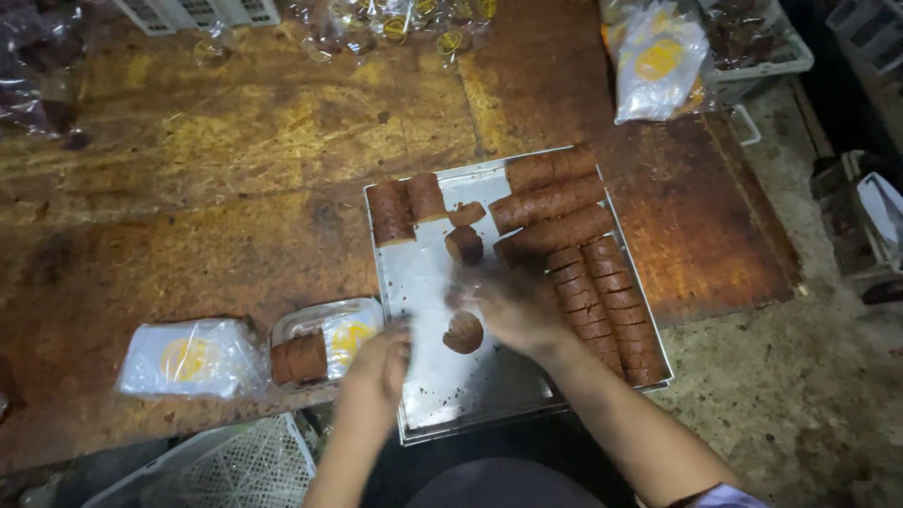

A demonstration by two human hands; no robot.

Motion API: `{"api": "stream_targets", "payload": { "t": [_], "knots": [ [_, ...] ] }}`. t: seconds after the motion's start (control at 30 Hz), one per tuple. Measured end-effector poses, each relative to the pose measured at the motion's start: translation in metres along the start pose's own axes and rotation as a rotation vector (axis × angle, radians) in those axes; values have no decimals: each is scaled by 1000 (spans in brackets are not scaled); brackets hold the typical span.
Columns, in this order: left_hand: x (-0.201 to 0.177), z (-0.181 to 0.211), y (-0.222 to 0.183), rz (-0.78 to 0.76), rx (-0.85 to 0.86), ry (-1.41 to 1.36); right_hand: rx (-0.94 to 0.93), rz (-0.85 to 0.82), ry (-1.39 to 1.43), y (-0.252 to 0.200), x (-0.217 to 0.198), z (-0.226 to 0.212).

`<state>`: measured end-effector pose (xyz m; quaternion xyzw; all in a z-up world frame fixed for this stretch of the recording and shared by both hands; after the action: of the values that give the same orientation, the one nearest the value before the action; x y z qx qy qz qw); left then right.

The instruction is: Packaging small brown pastries from a tray into a plastic container

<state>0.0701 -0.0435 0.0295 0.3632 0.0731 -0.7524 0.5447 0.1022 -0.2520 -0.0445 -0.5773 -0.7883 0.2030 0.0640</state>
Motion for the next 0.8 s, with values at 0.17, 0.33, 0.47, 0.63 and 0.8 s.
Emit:
{"api": "stream_targets", "payload": {
  "t": [0.17,0.33,0.47,0.63,0.8],
  "knots": [
    [4,-93,-20,-233,-474,283,-457,452,-299,-53,-50,-103],
    [-16,-101,-25,-11,-509,178,-617,468,-1122,-45,41,-34],
    [-23,-102,-33,0,-653,-15,-606,202,-491,-49,85,-26],
    [-27,-58,-14,127,-397,-14,-456,204,6,-42,64,-77],
    [-35,17,22,64,-170,-17,-736,295,-171,-80,59,-151]
  ]
}}
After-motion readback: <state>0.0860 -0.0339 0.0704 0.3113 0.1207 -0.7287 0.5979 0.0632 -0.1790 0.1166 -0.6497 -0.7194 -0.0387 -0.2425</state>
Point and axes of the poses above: each hand's wrist, its own y-axis towards the middle knuckle, its own x-axis out of the palm, z = x × y, the point moved 10 cm from there along y, towards the middle knuckle, and after that the axes turned 8 degrees about y, right-handed, at the moved point
